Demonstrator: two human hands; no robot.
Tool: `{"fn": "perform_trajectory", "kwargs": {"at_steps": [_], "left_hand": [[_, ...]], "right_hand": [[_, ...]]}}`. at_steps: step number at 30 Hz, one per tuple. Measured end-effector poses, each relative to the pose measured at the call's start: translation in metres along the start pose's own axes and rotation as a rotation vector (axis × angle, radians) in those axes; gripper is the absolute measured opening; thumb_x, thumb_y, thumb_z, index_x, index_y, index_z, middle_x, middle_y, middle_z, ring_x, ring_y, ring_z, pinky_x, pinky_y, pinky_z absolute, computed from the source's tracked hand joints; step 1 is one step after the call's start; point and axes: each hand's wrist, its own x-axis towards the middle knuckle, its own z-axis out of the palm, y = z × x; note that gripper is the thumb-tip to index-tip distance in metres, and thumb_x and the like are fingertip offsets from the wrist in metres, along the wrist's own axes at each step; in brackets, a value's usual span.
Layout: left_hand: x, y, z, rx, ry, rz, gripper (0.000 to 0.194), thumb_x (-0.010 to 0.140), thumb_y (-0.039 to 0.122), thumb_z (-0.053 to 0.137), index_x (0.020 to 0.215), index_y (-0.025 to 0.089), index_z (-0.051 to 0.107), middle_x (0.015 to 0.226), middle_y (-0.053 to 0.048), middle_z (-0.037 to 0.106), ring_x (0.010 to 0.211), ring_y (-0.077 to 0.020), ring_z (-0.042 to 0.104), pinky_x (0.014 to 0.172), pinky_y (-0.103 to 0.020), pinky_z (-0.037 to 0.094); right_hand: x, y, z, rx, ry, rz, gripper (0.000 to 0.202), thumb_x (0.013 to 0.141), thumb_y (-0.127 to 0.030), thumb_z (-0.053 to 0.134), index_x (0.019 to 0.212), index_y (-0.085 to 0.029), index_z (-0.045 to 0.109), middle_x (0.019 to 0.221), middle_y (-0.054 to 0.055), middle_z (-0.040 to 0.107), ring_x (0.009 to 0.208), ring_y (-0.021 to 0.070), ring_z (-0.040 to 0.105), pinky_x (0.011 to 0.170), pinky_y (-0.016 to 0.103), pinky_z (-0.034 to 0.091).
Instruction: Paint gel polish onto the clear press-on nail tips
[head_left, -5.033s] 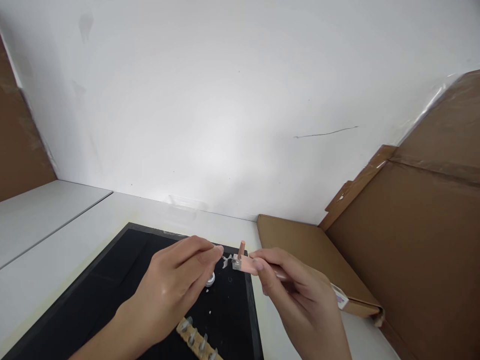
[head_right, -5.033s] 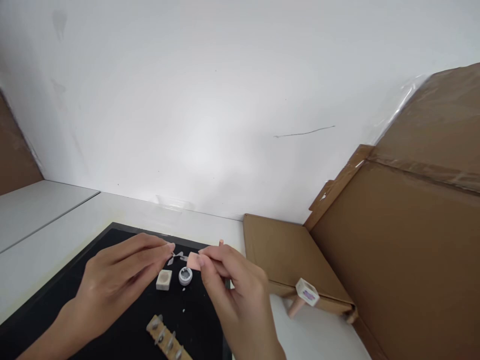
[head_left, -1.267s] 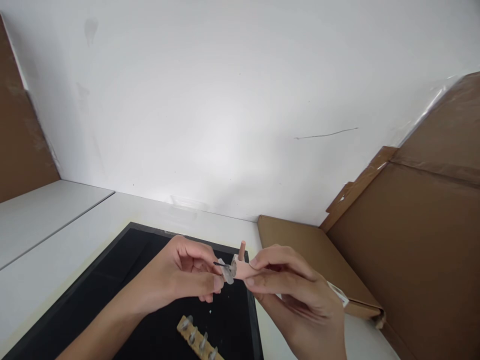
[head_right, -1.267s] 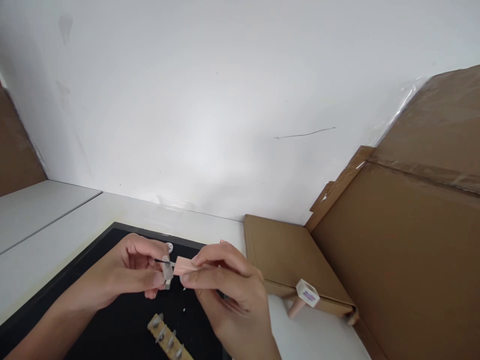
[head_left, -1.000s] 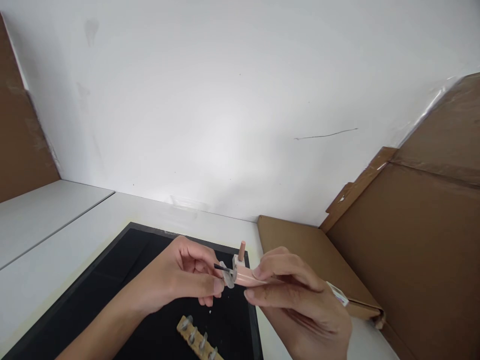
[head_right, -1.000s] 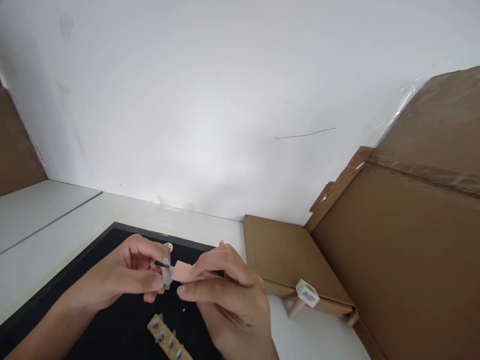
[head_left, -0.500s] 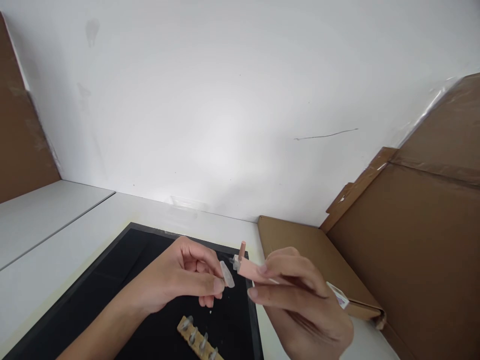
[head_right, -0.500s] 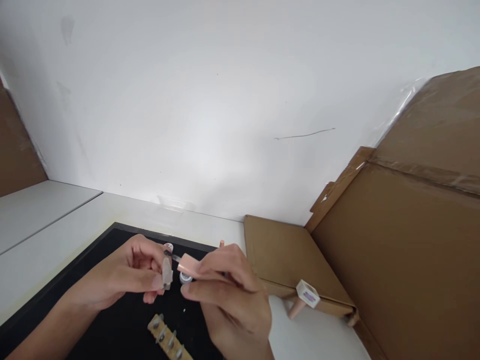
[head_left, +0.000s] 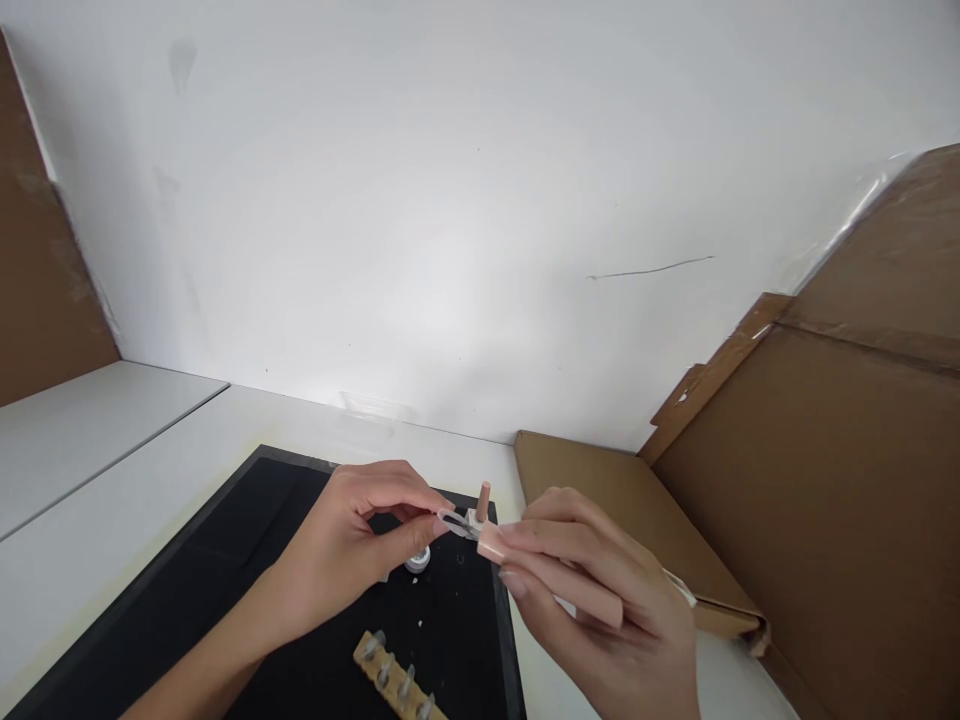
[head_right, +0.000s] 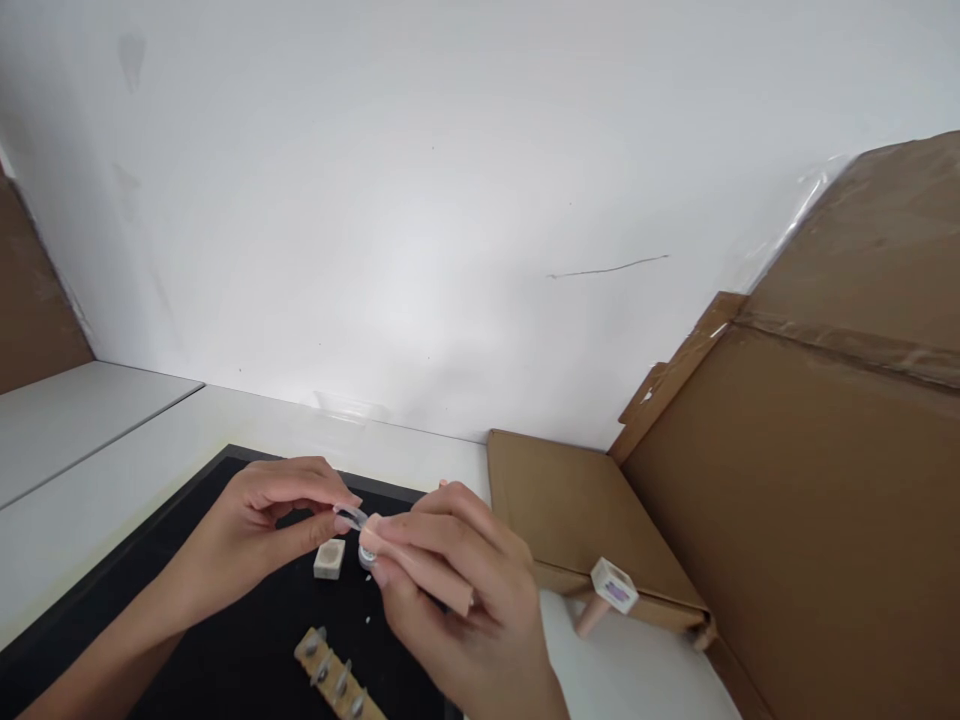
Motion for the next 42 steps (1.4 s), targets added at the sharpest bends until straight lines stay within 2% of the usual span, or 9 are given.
{"fn": "perform_trajectory", "kwargs": {"at_steps": [5,11,15,21,26,30,35,38,42], "left_hand": [[0.001,0.0004,0.0005,0.048,0.019,0.024,0.011,0.079,0.017,0.062,0.079,0.018,0.073,0.071,-0.004,0.065,0.062,-0.0123,0.059,0.054,-0.022,0.046],[0.0005,-0.0007,-0.0017,0.076,0.016,0.026,0.012,0.079,0.016,0.061,0.078,0.018,0.073,0.072,-0.004,0.066,0.061,-0.0124,0.059,0.054,-0.022,0.046],[0.0007,0.0008,-0.0018,0.12,-0.001,0.044,0.013,0.08,0.016,0.06,0.079,0.017,0.073,0.072,-0.005,0.066,0.062,-0.0126,0.059,0.055,-0.022,0.045],[0.0002,0.0004,-0.0032,0.155,-0.004,0.048,0.014,0.081,0.017,0.059,0.079,0.017,0.072,0.072,-0.004,0.065,0.063,-0.0124,0.059,0.054,-0.022,0.045],[0.0007,-0.0018,-0.0021,0.122,0.016,0.055,0.013,0.08,0.015,0.06,0.078,0.017,0.072,0.071,-0.004,0.065,0.061,-0.0121,0.059,0.052,-0.021,0.044],[0.0009,-0.0018,-0.0022,0.112,0.012,0.059,0.013,0.079,0.013,0.059,0.078,0.016,0.072,0.071,-0.005,0.065,0.062,-0.0129,0.06,0.053,-0.022,0.045],[0.0008,-0.0005,-0.0044,0.065,0.021,0.048,0.012,0.079,0.015,0.061,0.077,0.016,0.072,0.07,-0.004,0.065,0.061,-0.0125,0.06,0.054,-0.022,0.046],[0.0004,-0.0001,-0.0049,0.052,0.023,0.049,0.012,0.078,0.013,0.061,0.078,0.016,0.073,0.07,-0.004,0.065,0.061,-0.012,0.059,0.054,-0.022,0.046],[-0.0009,0.0002,-0.0049,0.044,0.003,0.06,0.013,0.079,0.013,0.061,0.078,0.017,0.073,0.07,-0.004,0.065,0.061,-0.0115,0.058,0.053,-0.022,0.045]], "right_hand": [[-0.0005,0.0005,-0.0017,-0.08,-0.042,-0.018,0.03,0.072,-0.001,0.06,0.09,-0.025,0.067,0.069,0.002,0.065,0.055,0.0139,0.055,0.046,0.027,0.045],[-0.0031,0.0,-0.0041,-0.072,-0.013,-0.049,0.033,0.072,-0.001,0.058,0.092,-0.026,0.064,0.07,0.001,0.066,0.056,0.0152,0.053,0.058,0.033,0.048],[-0.0008,-0.0019,-0.0002,-0.119,-0.062,-0.076,0.031,0.075,-0.002,0.059,0.095,-0.024,0.063,0.073,0.002,0.062,0.058,0.0146,0.055,0.055,0.031,0.048],[-0.0009,-0.0019,-0.002,-0.205,-0.075,-0.092,0.025,0.074,0.0,0.055,0.085,-0.022,0.061,0.066,0.002,0.058,0.055,0.0138,0.052,0.047,0.028,0.043],[-0.0021,-0.0037,-0.0037,-0.104,-0.021,-0.101,0.027,0.073,0.0,0.055,0.089,-0.02,0.062,0.067,0.002,0.059,0.056,0.0136,0.051,0.05,0.028,0.043],[-0.0018,-0.0055,0.0008,-0.137,-0.081,-0.104,0.028,0.074,0.001,0.056,0.093,-0.019,0.063,0.073,0.003,0.061,0.06,0.0137,0.055,0.051,0.027,0.044],[-0.0046,-0.0053,-0.0008,-0.112,-0.08,-0.051,0.024,0.077,0.001,0.052,0.086,-0.018,0.062,0.067,0.001,0.054,0.056,0.0123,0.048,0.054,0.029,0.043],[-0.0068,-0.0045,-0.0025,-0.031,-0.03,-0.054,0.027,0.077,0.001,0.053,0.092,-0.018,0.063,0.071,0.001,0.055,0.059,0.0124,0.049,0.054,0.029,0.042],[-0.008,-0.0043,-0.0008,-0.044,-0.085,-0.05,0.029,0.078,0.0,0.054,0.099,-0.019,0.062,0.077,0.003,0.059,0.064,0.0135,0.053,0.052,0.027,0.04]]}}
